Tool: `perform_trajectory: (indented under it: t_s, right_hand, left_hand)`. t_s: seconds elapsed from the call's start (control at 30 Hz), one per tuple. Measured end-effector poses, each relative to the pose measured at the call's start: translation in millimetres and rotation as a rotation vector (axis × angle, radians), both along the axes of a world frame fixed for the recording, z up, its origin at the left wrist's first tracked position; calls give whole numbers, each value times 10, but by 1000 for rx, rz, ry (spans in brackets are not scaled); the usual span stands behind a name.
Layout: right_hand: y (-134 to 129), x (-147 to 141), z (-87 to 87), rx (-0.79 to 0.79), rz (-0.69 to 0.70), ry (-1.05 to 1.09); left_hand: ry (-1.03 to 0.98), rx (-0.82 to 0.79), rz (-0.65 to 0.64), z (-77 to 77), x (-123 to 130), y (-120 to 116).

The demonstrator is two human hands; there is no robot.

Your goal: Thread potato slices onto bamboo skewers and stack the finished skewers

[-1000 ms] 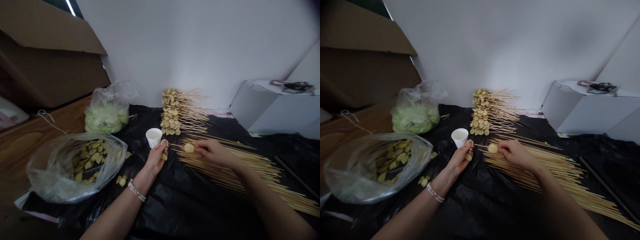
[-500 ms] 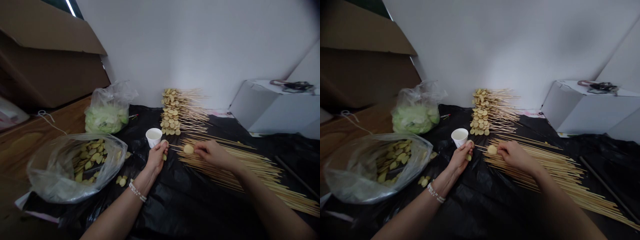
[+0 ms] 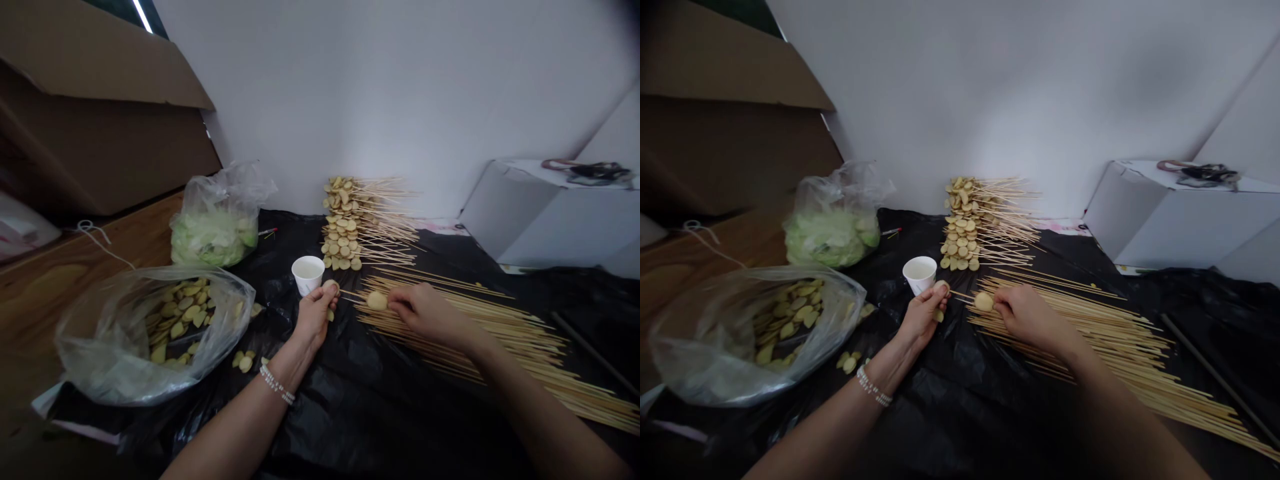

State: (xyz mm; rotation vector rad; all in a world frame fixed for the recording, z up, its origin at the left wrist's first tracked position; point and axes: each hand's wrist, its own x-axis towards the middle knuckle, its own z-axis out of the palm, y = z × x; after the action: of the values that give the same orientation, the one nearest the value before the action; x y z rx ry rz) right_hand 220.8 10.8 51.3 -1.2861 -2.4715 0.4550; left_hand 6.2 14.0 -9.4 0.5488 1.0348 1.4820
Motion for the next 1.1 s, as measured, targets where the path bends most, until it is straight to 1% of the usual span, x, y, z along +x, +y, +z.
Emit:
perform_trajectory:
  t_s: [0.13,0.3,0.43,0.5,0.6,0.77,0.83,0.93,1.03,1.1]
  right_hand:
    - [21,11,-3,-15,20,31]
    - [70,26,-48,-63,31,55]
    - [59,-36,-73,-27,56,72]
    - [50,-66,-80,-8,58,85]
    - [56,-73,-94,-21,47,101]
    - [121,41,-97,-57,56,74]
    - [155,117,-80,-78,39,72]
    - [200,210,-56,-136,-29,134]
    - [225,234,-61,-232,-115,248]
    - [228,213,-73,-262,-133,297]
  left_hand:
    - [-15,-15,-11,22,-11,-2]
    - [-21,-31,-41,25,-4,-11]
    - [19,-9,-67,11,35,-30]
    - [-8,-15,-63,14,50,-35]
    - [-60,-37,-57,27,55,-30]
    - [-135,-38,-67,27,19,-5]
    - [-172,-30,-62,23,6,0]
    - [-221,-48,-97,31,13,1]
    - [-297,-137,-134,63,35,-1]
    - [-354,-197,-162,90,40,-3]
